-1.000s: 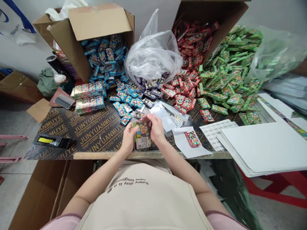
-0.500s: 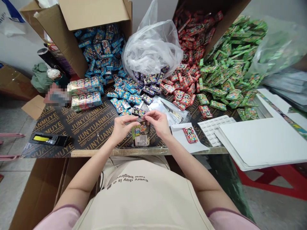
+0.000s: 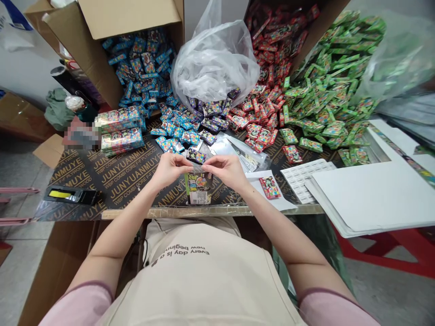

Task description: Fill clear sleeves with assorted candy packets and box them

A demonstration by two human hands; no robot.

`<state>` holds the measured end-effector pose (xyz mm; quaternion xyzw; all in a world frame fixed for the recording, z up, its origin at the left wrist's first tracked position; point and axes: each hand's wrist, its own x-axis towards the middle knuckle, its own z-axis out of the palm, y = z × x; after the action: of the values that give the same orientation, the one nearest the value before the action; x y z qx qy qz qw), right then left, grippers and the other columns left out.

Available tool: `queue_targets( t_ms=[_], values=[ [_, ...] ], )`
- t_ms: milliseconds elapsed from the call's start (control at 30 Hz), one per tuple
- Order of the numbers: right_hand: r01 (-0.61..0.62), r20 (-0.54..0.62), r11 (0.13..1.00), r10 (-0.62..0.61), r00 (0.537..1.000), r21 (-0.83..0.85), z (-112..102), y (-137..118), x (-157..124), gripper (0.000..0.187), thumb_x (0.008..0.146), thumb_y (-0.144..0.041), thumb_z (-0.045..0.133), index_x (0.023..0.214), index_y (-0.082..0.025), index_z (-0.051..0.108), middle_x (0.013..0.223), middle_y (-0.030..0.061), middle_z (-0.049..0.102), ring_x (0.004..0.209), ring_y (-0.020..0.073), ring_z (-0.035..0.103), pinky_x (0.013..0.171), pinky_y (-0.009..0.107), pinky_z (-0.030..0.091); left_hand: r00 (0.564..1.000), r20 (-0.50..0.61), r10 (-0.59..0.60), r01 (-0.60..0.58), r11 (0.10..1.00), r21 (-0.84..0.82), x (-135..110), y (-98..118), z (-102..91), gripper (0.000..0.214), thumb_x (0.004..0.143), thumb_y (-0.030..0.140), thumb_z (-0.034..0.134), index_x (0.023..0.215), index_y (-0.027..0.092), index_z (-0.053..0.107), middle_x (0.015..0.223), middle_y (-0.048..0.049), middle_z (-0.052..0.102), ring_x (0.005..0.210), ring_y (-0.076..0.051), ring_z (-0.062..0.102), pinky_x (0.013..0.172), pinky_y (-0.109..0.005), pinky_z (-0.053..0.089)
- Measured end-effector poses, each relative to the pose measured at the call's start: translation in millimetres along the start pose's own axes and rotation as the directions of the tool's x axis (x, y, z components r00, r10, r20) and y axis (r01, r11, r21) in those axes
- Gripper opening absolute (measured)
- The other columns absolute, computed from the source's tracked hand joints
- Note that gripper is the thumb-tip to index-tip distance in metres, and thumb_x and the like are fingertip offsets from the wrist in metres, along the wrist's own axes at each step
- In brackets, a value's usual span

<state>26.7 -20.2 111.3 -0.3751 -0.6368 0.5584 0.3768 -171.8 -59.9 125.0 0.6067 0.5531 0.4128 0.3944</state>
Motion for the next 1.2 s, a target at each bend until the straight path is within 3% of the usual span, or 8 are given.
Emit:
queue_targets(
  t_ms=[100,200,333,567,800,933,1067,1200],
  values=[
    [0.025,0.005,0.999,-0.025,1.000,-0.029,-5,2,-5,0.015,0.073,-0.035,0.075,0.072,-0.020,0.075,0.069,0.0026,0.071,0.063,0.0162,0.065,0.062,0.031,0.055,0.983,-0.022,0.183,-0.179,0.975,0.134,-13,3,3.6,0.011,0.075,0.026,0.069,0.070,0.017,0.075,0.073,-0.0065,0.075,0.067,-0.018,0.069,0.065,-0.028,0.054],
    [0.171,0.013,0.980,-0.171,0.985,-0.101,-10,9,-17,0.010,0.074,-0.030,0.076,0.083,-0.027,0.078,0.096,0.0036,0.075,0.090,0.0220,0.070,0.085,0.040,0.056,0.918,-0.014,0.397,-0.372,0.871,0.320,-29,-3,6.6,0.012,0.077,0.029,0.070,0.080,0.019,0.075,0.090,-0.0092,0.076,0.081,-0.021,0.072,0.077,-0.033,0.056],
    [0.252,-0.049,0.953,-0.263,0.963,-0.171,-6,22,-33,0.014,0.078,-0.029,0.072,0.091,-0.032,0.076,0.106,0.0018,0.074,0.098,0.0232,0.069,0.095,0.045,0.053,0.858,0.044,0.512,-0.481,0.769,0.420,-36,-14,8.6,0.015,0.085,0.028,0.064,0.094,0.020,0.074,0.098,-0.0090,0.076,0.087,-0.019,0.072,0.080,-0.032,0.057],
    [0.244,-0.093,0.958,-0.259,0.961,-0.149,0,21,-40,0.012,0.076,-0.033,0.074,0.087,-0.028,0.076,0.101,0.0040,0.075,0.095,0.0235,0.070,0.092,0.045,0.055,0.852,0.031,0.523,-0.507,0.807,0.302,-26,-11,15.0,0.013,0.087,0.027,0.063,0.090,0.020,0.074,0.094,-0.0085,0.076,0.084,-0.017,0.072,0.077,-0.027,0.057],
    [0.034,-0.102,0.999,-0.033,0.994,0.016,2,8,-30,0.019,0.077,-0.038,0.073,0.085,-0.022,0.074,0.081,0.0039,0.074,0.065,0.0164,0.067,0.067,0.034,0.059,0.887,-0.023,0.462,-0.437,0.854,0.282,-28,-9,15.8,0.014,0.087,0.027,0.061,0.084,0.020,0.074,0.089,-0.0078,0.076,0.079,-0.017,0.072,0.076,-0.029,0.057],
    [0.154,-0.023,0.983,-0.157,0.987,-0.100,0,11,-33,0.015,0.082,-0.038,0.068,0.083,-0.024,0.073,0.094,0.0053,0.074,0.085,0.0207,0.070,0.081,0.041,0.059,0.868,0.022,0.497,-0.475,0.815,0.331,-29,-13,13.9,0.015,0.088,0.026,0.059,0.085,0.020,0.073,0.092,-0.0081,0.076,0.081,-0.016,0.071,0.075,-0.027,0.056],
    [0.260,0.031,0.942,-0.259,0.965,-0.210,-2,31,-39,0.020,0.084,-0.033,0.066,0.103,-0.028,0.069,0.121,0.0062,0.066,0.114,0.0250,0.062,0.090,0.044,0.056,0.874,0.034,0.485,-0.465,0.815,0.346,-27,-21,13.5,0.016,0.088,0.027,0.059,0.092,0.021,0.074,0.100,-0.0094,0.074,0.088,-0.018,0.071,0.078,-0.029,0.056],
    [0.303,-0.036,0.927,-0.318,0.947,-0.223,8,44,-26,0.020,0.090,-0.023,0.055,0.105,-0.026,0.066,0.111,0.0072,0.068,0.107,0.0227,0.063,0.087,0.041,0.056,0.892,-0.020,0.451,-0.424,0.853,0.302,-21,-21,8.3,0.017,0.088,0.024,0.058,0.087,0.022,0.075,0.096,-0.0077,0.075,0.084,-0.017,0.071,0.076,-0.029,0.056]
  ],
)
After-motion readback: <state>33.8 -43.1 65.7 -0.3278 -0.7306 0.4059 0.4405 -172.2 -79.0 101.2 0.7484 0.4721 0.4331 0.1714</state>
